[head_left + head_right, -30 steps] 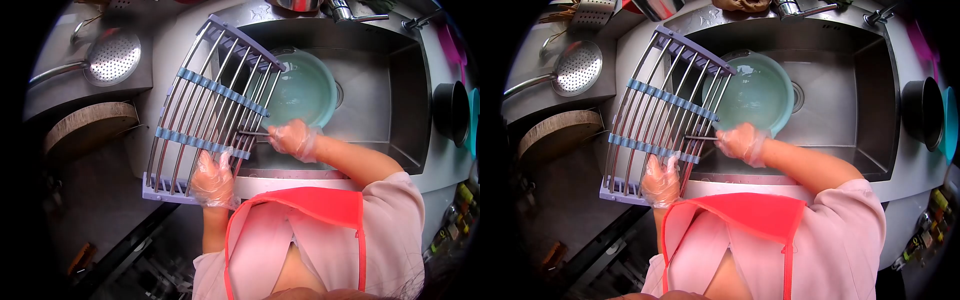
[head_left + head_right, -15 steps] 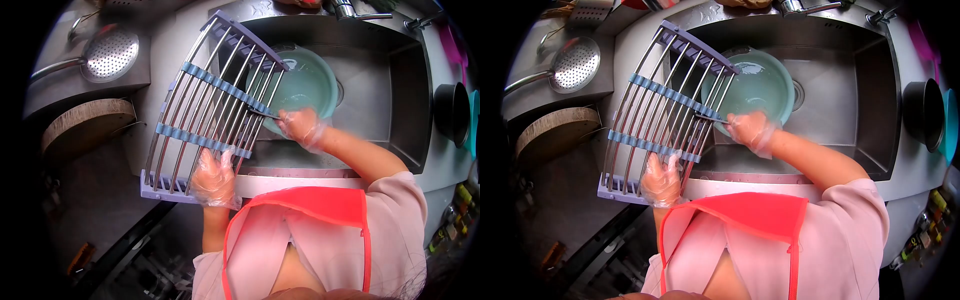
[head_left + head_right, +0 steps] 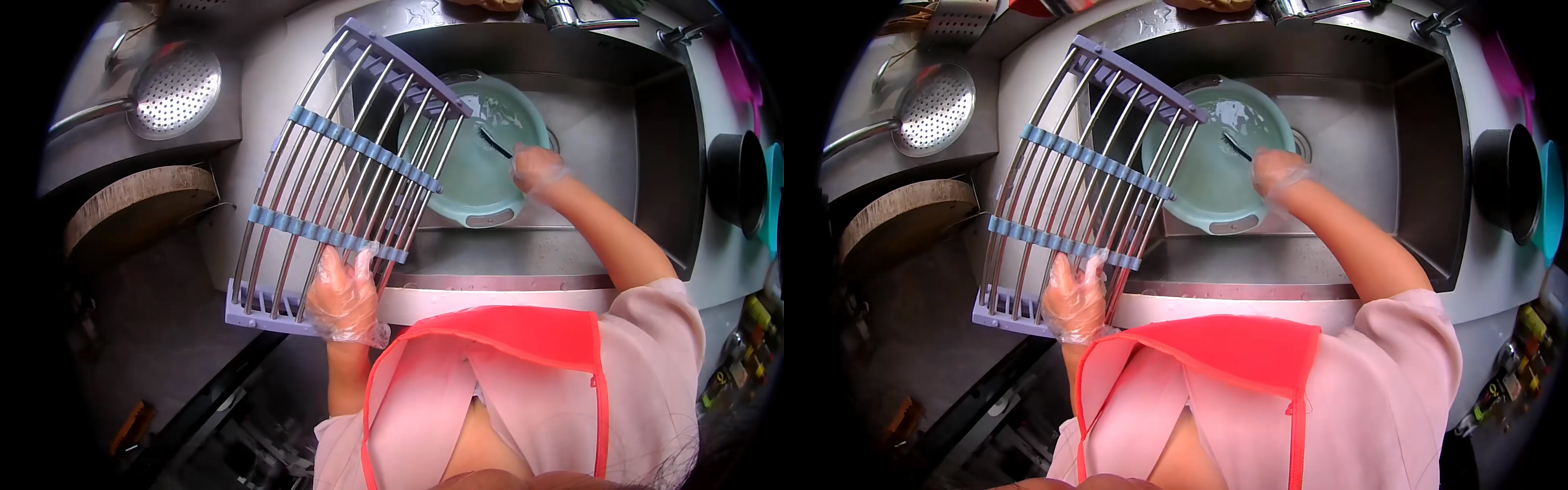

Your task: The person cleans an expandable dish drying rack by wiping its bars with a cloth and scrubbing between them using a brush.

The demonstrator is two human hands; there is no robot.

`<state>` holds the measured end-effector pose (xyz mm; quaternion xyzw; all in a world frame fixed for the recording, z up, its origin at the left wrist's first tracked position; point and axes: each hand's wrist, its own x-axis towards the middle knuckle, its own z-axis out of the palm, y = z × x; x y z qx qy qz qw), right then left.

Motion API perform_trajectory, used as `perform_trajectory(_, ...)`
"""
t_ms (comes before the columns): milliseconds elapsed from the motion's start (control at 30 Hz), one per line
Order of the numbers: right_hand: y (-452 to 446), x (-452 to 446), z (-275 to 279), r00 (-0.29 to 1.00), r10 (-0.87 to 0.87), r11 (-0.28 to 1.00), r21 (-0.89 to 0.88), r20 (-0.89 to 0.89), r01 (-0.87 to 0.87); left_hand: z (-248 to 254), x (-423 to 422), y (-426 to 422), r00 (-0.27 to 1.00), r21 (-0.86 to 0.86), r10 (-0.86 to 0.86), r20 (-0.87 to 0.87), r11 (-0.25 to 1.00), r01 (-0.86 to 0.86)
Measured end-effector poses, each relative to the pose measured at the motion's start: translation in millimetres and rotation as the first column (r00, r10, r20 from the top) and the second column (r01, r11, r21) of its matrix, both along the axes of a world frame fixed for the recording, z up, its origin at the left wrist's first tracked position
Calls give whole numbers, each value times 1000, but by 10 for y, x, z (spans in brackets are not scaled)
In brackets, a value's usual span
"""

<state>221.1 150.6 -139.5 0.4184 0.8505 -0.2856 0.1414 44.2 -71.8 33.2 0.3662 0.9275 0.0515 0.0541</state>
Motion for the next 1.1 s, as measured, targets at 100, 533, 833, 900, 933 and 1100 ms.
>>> perform_trajectory(100,-32,-191,-149,991,83,993,-96,107,-73,-10,-7,-18,1000,6,-10,9,1000,10)
perform_trajectory(533,-649,-300,608,774,111,982,-52,-623,-183,-9,11,-4,1000,-4,10,-7,1000,-10)
perform_trajectory(833,-560,-602,483,728,282,955,258,-625,-148,-38,6,-28,1000,-5,6,-17,1000,-6)
perform_trajectory(900,-597,-581,412,732,245,962,251,-635,-104,-75,-25,-63,1000,53,-15,5,998,15)
perform_trajectory(933,-647,-562,331,738,210,968,242,-642,-64,-42,-19,-41,1000,54,-13,3,998,13)
perform_trajectory(1100,-658,-465,354,841,236,958,261,-488,-117,11,45,3,994,-22,-51,-94,999,49)
